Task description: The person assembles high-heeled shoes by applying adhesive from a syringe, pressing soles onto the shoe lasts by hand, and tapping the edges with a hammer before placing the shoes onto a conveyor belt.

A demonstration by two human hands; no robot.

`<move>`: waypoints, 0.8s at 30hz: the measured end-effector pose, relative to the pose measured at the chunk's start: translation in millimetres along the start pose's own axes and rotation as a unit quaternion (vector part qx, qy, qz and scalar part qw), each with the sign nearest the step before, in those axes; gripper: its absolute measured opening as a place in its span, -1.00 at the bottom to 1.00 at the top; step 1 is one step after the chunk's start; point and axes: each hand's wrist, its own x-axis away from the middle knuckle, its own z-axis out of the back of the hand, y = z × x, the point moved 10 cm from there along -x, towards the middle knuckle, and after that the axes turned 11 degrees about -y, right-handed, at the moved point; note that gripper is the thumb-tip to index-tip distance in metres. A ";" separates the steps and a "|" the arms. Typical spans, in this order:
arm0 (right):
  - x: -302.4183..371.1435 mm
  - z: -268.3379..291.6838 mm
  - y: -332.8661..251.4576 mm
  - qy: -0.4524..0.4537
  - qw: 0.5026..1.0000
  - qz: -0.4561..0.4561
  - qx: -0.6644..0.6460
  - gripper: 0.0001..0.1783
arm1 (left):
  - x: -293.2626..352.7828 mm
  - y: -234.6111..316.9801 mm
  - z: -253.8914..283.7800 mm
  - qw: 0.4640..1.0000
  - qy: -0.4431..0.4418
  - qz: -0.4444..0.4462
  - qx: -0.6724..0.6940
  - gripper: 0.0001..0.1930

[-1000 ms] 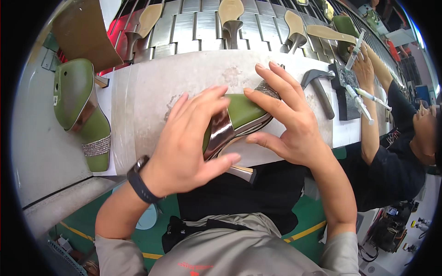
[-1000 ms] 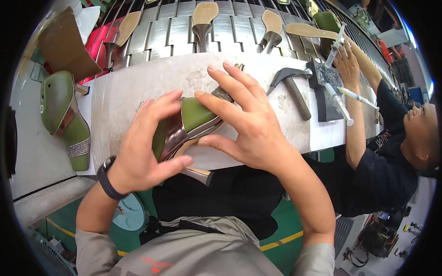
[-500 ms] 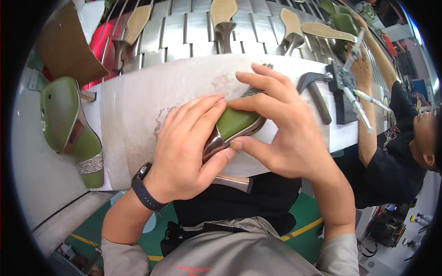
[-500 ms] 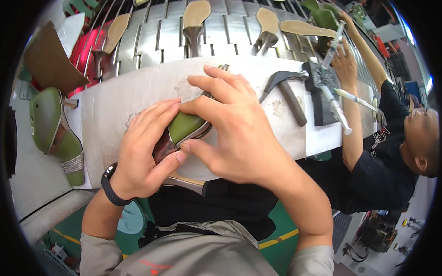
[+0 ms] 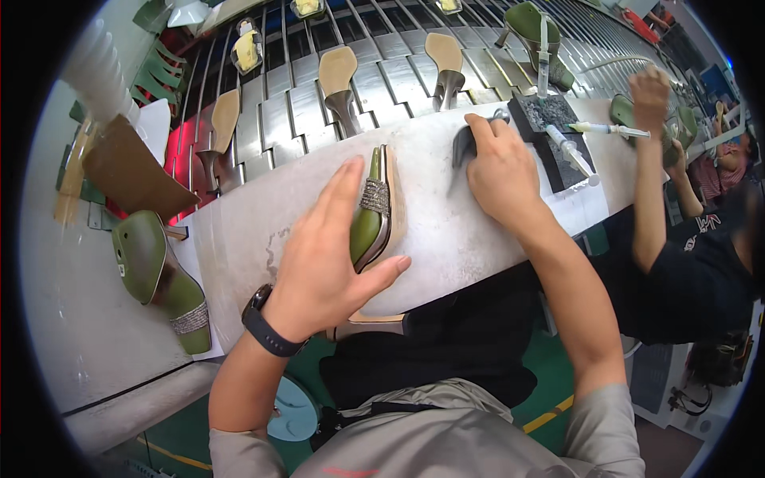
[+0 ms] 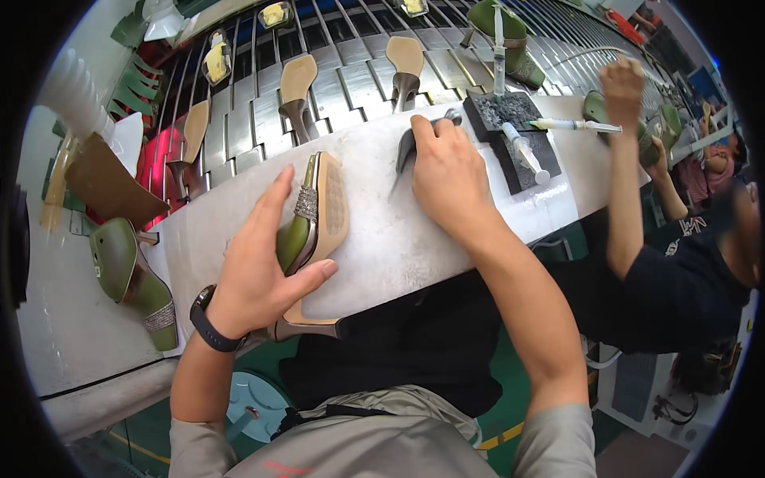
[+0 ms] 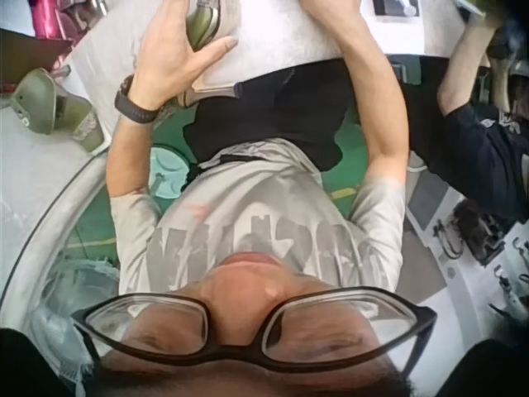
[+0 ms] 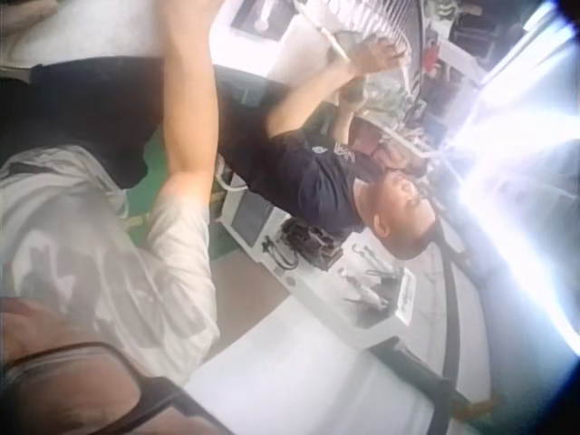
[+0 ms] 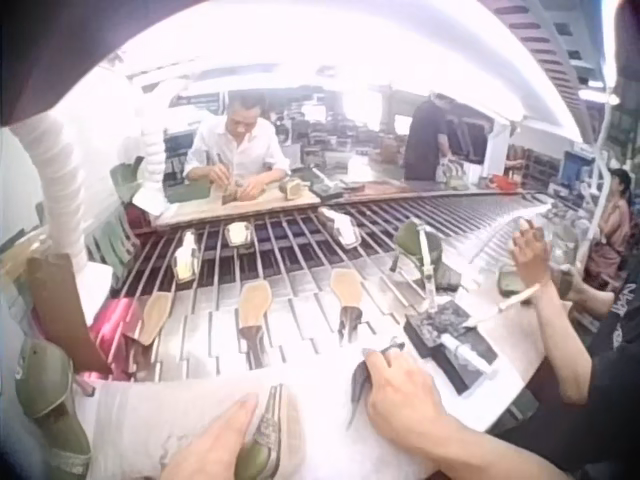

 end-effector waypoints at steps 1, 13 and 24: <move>5.6 2.8 1.8 0.002 1.000 -0.005 -0.005 -0.52 | -2.5 1.1 -4.7 1.000 -0.005 -0.001 -0.004 -0.01; 34.3 15.1 -31.7 -0.198 0.722 -0.065 -0.660 -0.58 | -2.0 -0.7 -20.9 0.996 -0.073 -0.046 -0.015 0.03; 7.8 36.9 -69.7 -0.168 0.815 0.160 -0.531 -0.70 | -4.7 -7.7 -19.3 0.997 -0.071 -0.038 0.014 0.04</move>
